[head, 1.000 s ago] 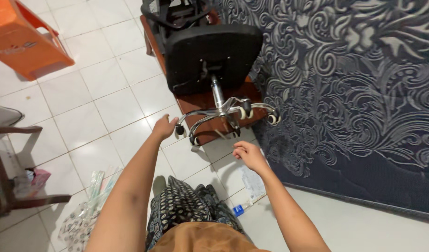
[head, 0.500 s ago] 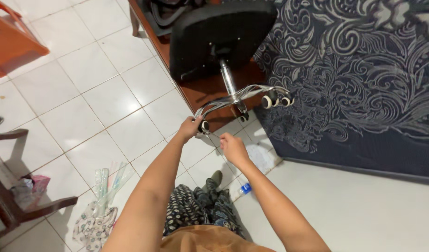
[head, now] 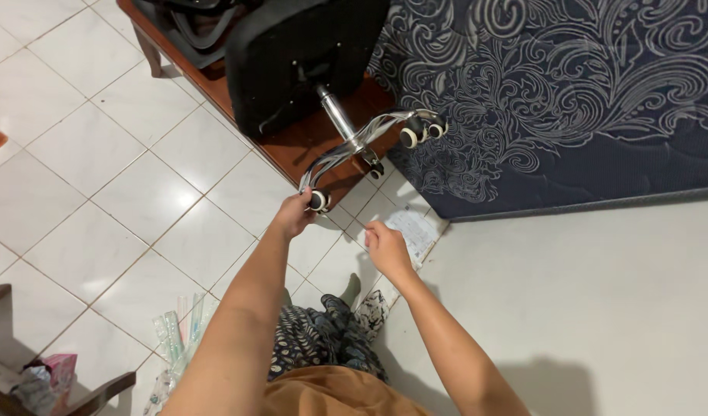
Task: The person assembles an office chair by attaching the seat to a five-star base with casters, then installing the backrest. They use an Allen key to tighten the bolts securing the backrest to the seat.
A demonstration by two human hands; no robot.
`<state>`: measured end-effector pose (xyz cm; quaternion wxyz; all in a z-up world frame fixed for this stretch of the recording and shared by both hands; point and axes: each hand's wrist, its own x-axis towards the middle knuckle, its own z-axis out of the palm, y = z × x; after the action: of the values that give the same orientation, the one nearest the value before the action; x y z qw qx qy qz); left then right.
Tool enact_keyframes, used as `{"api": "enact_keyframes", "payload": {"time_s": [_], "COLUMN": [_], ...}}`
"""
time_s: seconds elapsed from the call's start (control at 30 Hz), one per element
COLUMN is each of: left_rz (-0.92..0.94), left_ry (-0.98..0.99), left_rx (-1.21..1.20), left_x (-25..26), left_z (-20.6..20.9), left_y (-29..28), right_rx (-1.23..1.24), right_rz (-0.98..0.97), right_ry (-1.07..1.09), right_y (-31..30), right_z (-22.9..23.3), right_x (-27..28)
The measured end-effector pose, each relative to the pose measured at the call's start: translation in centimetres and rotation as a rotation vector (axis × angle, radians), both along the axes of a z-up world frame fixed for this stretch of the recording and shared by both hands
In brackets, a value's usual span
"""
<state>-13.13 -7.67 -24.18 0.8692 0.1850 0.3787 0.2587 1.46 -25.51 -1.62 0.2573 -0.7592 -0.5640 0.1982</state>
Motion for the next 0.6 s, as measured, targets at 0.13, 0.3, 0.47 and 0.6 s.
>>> {"api": "enact_keyframes", "payload": {"time_s": [0.13,0.3,0.47,0.6], "left_rz": [0.034,0.165,0.142,0.102], "left_ry": [-0.111,-0.187,-0.157,-0.155], "left_rx": [-0.033,-0.137,-0.083,-0.044], "left_x": [-0.8,-0.5,-0.2,0.1], "left_z": [0.4,1.2,1.0,1.1], "left_y": [-0.6,-1.1,-1.3,-1.6], "right_rx": [0.012,0.056,-0.016,0.036], "right_rz": [-0.006,-0.048,0.005,0.087], "right_ry": [0.011,0.015,-0.119,-0.189], "right_y": [1.5,2.9,3.9,4.7], "right_z": [-1.1,-1.9,-1.5,-0.5], "right_x": [-1.4,-3.7,-3.2,-3.3]}}
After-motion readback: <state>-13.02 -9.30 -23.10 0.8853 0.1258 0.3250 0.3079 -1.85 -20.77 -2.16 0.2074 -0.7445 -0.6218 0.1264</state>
